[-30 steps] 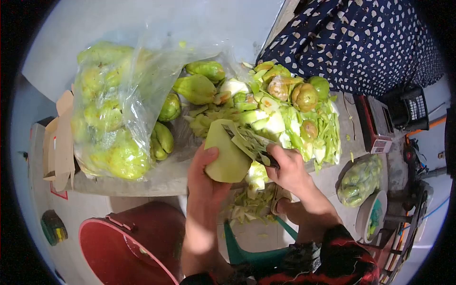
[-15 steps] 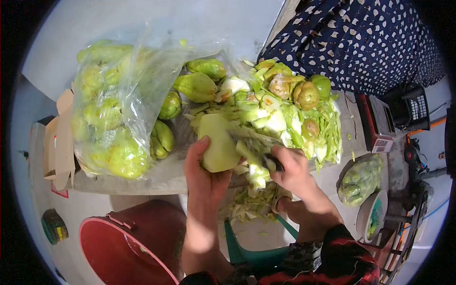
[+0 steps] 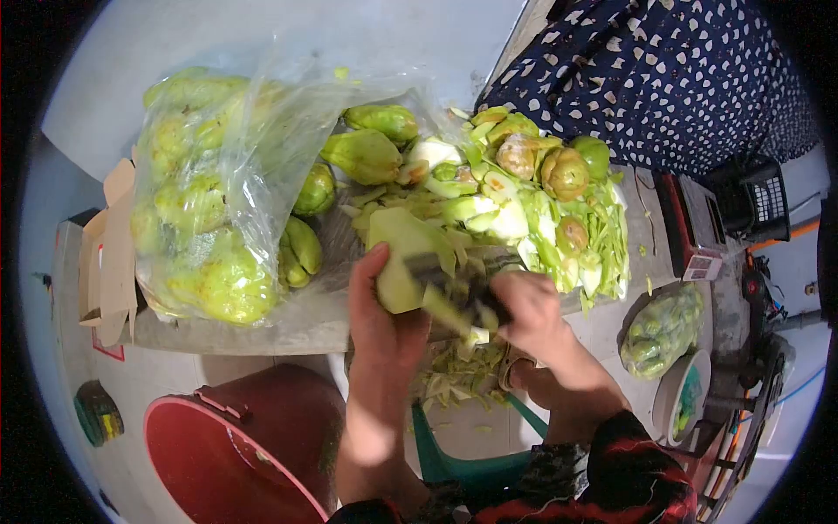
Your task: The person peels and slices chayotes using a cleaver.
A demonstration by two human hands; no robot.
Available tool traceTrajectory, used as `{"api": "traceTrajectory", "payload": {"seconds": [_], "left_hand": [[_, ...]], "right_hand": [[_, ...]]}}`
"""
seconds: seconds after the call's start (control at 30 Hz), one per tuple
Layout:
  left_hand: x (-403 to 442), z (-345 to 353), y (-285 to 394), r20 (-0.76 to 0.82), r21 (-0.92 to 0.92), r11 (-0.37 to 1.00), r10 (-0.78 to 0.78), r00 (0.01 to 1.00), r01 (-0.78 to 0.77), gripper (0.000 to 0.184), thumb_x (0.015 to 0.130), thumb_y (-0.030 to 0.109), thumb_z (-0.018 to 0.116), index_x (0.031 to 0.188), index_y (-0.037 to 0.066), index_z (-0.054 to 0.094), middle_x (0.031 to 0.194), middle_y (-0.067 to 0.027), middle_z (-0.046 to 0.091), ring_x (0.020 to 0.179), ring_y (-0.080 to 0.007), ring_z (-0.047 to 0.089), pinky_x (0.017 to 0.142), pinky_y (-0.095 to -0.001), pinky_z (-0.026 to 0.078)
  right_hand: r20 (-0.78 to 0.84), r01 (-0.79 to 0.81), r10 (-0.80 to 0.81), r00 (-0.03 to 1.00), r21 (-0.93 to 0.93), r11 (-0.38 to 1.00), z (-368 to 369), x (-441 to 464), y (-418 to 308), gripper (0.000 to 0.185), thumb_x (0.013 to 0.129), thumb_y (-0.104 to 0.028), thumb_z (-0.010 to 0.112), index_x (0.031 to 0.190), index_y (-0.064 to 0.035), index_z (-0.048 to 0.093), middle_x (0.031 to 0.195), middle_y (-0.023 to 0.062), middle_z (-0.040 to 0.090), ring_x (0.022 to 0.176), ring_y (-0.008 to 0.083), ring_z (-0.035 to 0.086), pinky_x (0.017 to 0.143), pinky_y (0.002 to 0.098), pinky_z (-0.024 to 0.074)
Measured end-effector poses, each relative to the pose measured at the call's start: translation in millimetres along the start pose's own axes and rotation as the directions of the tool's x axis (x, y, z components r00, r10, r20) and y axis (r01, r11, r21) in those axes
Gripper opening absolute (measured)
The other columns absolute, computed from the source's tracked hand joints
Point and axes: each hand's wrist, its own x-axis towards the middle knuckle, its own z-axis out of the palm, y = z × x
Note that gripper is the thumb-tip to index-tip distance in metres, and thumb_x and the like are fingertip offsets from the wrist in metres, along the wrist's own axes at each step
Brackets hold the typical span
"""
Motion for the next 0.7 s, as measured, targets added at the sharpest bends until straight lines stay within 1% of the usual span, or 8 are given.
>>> {"api": "traceTrajectory", "payload": {"seconds": [0.1,0.27,0.33,0.43,0.5,0.6,0.67,0.7], "left_hand": [[-4.0,0.5,9.8,0.003,0.031,0.998,-0.057,0.998,0.057,0.051,0.087,0.036,0.05,0.125,0.003,0.052,0.119,-0.0145,0.06,0.105,-0.0302,0.06,0.093,-0.0448,0.047],[-6.3,-0.6,12.4,0.041,0.075,0.994,-0.085,0.996,0.082,0.047,0.085,0.03,0.054,0.123,0.001,0.05,0.109,-0.0139,0.062,0.1,-0.0285,0.062,0.085,-0.0423,0.053],[-8.7,1.3,13.0,0.063,0.113,0.989,-0.106,0.992,0.098,0.047,0.085,0.029,0.054,0.123,0.001,0.05,0.108,-0.0145,0.062,0.099,-0.0293,0.062,0.084,-0.0423,0.053],[-9.9,3.0,12.6,0.023,0.094,0.995,-0.018,1.0,0.016,0.046,0.084,0.029,0.054,0.121,0.001,0.052,0.106,-0.0152,0.063,0.096,-0.0296,0.064,0.082,-0.0437,0.054],[-7.0,-6.3,21.7,0.172,0.103,0.986,-0.148,0.974,0.132,0.048,0.084,0.031,0.054,0.122,0.001,0.051,0.105,-0.0153,0.063,0.09,-0.0289,0.065,0.073,-0.0443,0.056],[-6.8,-5.2,20.4,0.075,0.121,0.987,-0.112,0.991,0.103,0.049,0.083,0.032,0.054,0.122,0.003,0.051,0.104,-0.0147,0.063,0.086,-0.0278,0.066,0.063,-0.0432,0.057],[-7.3,-7.2,18.1,0.085,0.169,0.978,-0.137,0.987,0.121,0.05,0.084,0.035,0.053,0.122,0.002,0.052,0.105,-0.0141,0.064,0.09,-0.0279,0.065,0.067,-0.0453,0.056],[-8.1,-8.3,16.5,0.096,0.215,0.967,-0.158,0.983,0.135,0.052,0.084,0.038,0.051,0.122,0.001,0.053,0.107,-0.0136,0.064,0.095,-0.0281,0.064,0.07,-0.0474,0.054]], "right_hand": [[0.037,-0.141,0.145,0.989,-0.101,0.985,-0.3,-2.8,6.5,0.039,0.053,-0.018,0.072,0.086,-0.0011,0.06,0.067,0.0096,0.049,0.059,0.0284,0.057,0.05,0.0379,0.0462],[0.055,-0.028,0.03,0.998,-0.034,0.999,-13.2,1.3,-6.7,0.034,0.066,-0.027,0.064,0.087,-0.0004,0.061,0.071,0.011,0.054,0.06,0.0295,0.059,0.05,0.0392,0.0468],[-0.037,0.083,-0.085,0.996,-0.061,0.995,-14.8,6.5,-8.0,0.034,0.062,-0.019,0.067,0.09,-0.0002,0.059,0.07,0.0121,0.054,0.059,0.031,0.059,0.051,0.0406,0.0473],[0.158,-0.288,0.299,0.941,-0.085,0.954,-8.2,0.2,1.8,0.04,0.055,0.001,0.067,0.094,0.0018,0.058,0.075,0.0162,0.061,0.064,0.0352,0.06,0.058,0.0397,0.0487],[0.142,-0.275,0.282,0.949,-0.067,0.959,-8.2,1.4,-0.3,0.04,0.055,0.001,0.067,0.094,0.0018,0.058,0.075,0.0163,0.061,0.063,0.0355,0.06,0.058,0.0401,0.0488],[0.097,-0.212,0.215,0.972,-0.042,0.976,-9.7,2.8,-5.2,0.039,0.057,0.002,0.067,0.095,0.0019,0.058,0.074,0.0163,0.06,0.062,0.036,0.06,0.057,0.0402,0.0489],[0.041,-0.074,0.075,0.996,-0.007,0.997,-13.1,7.1,-7.9,0.047,0.053,-0.003,0.069,0.098,-0.0017,0.057,0.074,0.0138,0.059,0.063,0.0332,0.061,0.055,0.0399,0.0505],[0.0,-0.166,0.166,0.986,-0.067,0.984,-2.6,5.0,-6.1,0.044,0.055,-0.003,0.069,0.097,-0.0017,0.056,0.075,0.0142,0.06,0.063,0.0338,0.061,0.056,0.0405,0.0507]]}}
